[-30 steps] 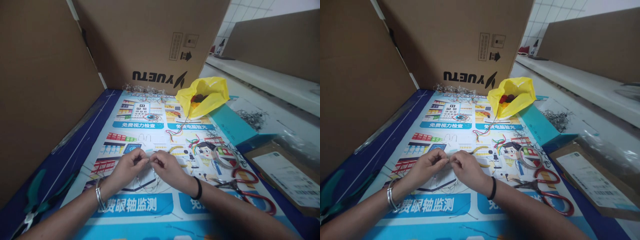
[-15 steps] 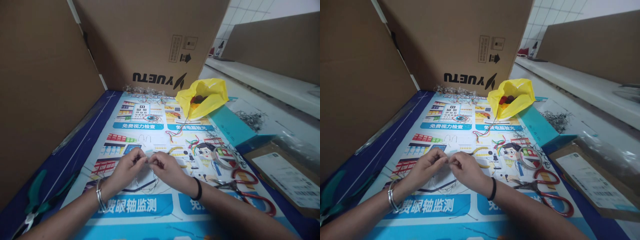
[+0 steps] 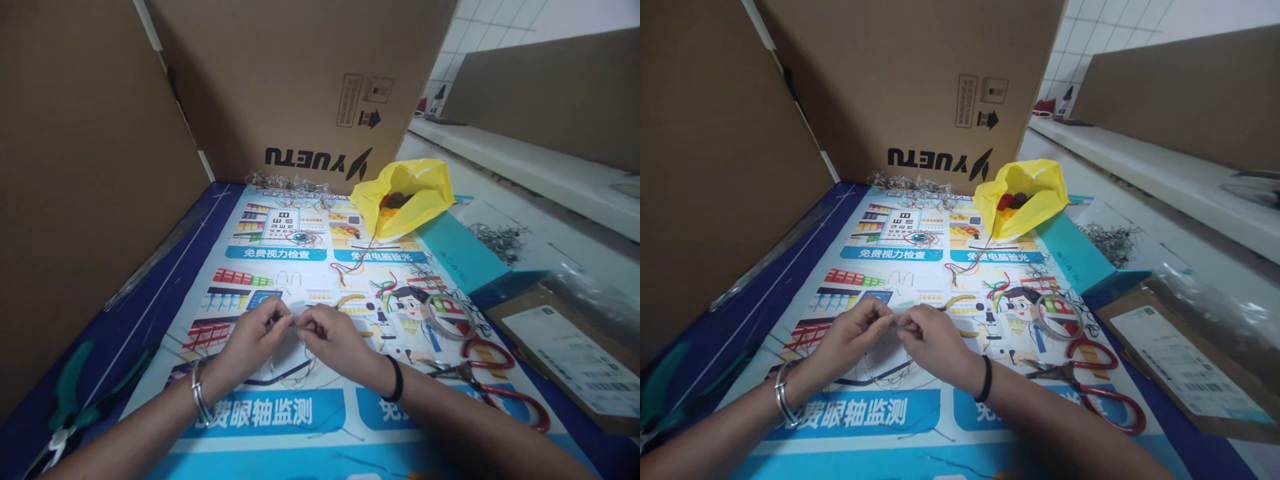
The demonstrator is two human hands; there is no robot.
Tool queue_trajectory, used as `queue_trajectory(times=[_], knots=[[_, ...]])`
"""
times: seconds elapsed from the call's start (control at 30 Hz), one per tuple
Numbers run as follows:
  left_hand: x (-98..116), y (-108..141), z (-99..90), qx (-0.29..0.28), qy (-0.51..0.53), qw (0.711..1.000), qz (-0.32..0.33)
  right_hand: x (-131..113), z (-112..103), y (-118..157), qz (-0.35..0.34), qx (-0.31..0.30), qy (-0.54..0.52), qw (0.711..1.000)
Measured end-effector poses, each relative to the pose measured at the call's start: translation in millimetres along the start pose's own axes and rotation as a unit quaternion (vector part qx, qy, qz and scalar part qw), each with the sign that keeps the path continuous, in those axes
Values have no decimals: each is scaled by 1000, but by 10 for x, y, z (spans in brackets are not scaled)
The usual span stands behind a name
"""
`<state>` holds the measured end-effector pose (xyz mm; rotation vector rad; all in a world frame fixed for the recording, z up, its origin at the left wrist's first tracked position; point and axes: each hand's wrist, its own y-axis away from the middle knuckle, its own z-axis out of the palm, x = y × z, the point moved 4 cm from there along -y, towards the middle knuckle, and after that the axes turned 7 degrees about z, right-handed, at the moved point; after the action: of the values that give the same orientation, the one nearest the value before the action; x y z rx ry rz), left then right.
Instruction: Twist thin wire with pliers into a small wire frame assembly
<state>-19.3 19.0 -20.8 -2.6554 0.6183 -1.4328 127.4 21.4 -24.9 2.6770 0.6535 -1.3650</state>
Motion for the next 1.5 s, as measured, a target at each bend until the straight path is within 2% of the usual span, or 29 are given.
queue_trajectory(times=[0.1,0.2,0.3,0.4,0.5,0.6,0.77,0.9,1.0,1.17,1.27,1.4,1.5], knots=[[-9,4,-4,1,-7,1000,3,-19,-106,-32,0,-9,21,1000],[-13,-8,-29,8,-16,1000,-1,-6,-367,-68,-34,-17,111,993],[-7,-26,-71,19,-26,999,-7,104,-666,-52,-44,-5,263,964],[-1,-36,-102,21,-25,999,-21,261,-789,28,-43,-45,352,934],[10,-36,-120,24,-28,999,-30,344,-766,103,-44,-69,392,916],[33,-33,-132,26,-28,999,-31,306,-689,129,-64,-79,412,906],[68,-34,-140,17,-36,999,-20,237,-560,103,-48,-64,473,877],[70,-34,-127,6,-56,998,20,248,-475,72,-39,-49,496,866],[63,-27,-116,-2,-66,997,51,256,-480,57,-31,-47,478,876],[58,-13,-113,-9,-69,995,75,213,-510,81,-27,-87,340,936],[60,-5,-110,-10,-77,994,78,183,-505,105,-31,-101,267,958],[68,2,-113,3,-91,993,81,148,-540,120,-22,-84,213,973],[72,2,-103,6,-100,992,75,119,-549,120,44,-59,130,989]])
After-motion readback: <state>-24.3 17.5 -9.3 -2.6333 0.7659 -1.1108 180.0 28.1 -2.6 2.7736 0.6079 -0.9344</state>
